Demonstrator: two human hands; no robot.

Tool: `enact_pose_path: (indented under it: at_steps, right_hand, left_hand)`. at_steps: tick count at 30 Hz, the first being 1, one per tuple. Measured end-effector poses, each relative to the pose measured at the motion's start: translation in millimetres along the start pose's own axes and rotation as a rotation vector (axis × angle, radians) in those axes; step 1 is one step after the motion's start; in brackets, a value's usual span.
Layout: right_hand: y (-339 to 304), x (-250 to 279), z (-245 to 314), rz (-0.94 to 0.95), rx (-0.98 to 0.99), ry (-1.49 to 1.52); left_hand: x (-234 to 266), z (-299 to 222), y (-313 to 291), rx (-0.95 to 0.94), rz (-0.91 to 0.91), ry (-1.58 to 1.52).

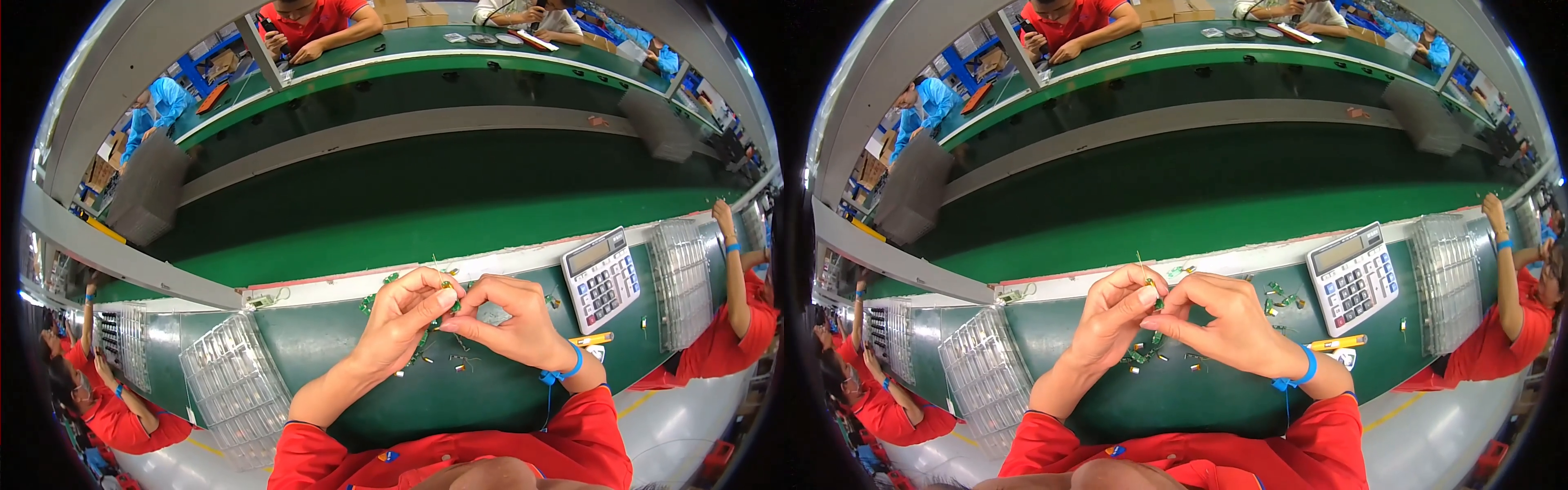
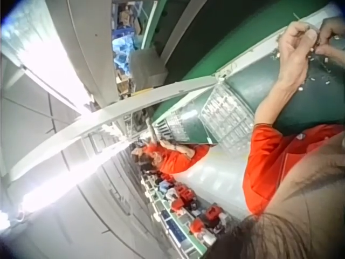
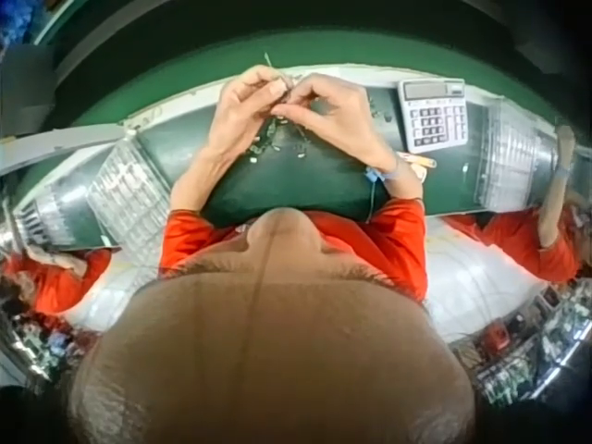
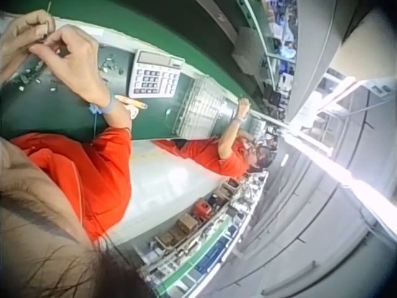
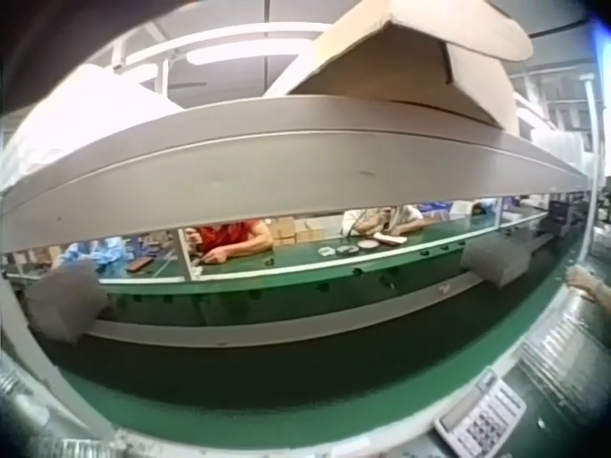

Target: The person assembles small electronic components by hand, then organizes them into a plastic tray.

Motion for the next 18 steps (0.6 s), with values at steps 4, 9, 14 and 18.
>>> enact_pose_path:
  at_steps: [4,9,14,18]
  right_hand:
    - [0,1,3,0.021,-0.016,0.016]
    - [0,4,-4,0.028,-0.054,0.043]
    - [2,7,-17,-0.028,-0.241,0.186]
    - [2,-1,-24,0.088,-0.415,0.481]
  left_hand:
    - [-2,-1,-2,0.013,-0.015,0.035]
    - [0,-2,2,-0.017,0.027,0.023]
    - [-2,-18,-1,-0.478,0.018,0.691]
    - [-6,-24,-4,-0.565,0.016,0.845]
Point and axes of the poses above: each hand's wrist, its own y-axis towards the middle knuckle, its own x-axis out of the back of the hand, z = x × y, the point moved 3 cm from there along y, towards the middle knuckle, and after that the axes turned 9 degrees about -z, right-handed, at the moved point
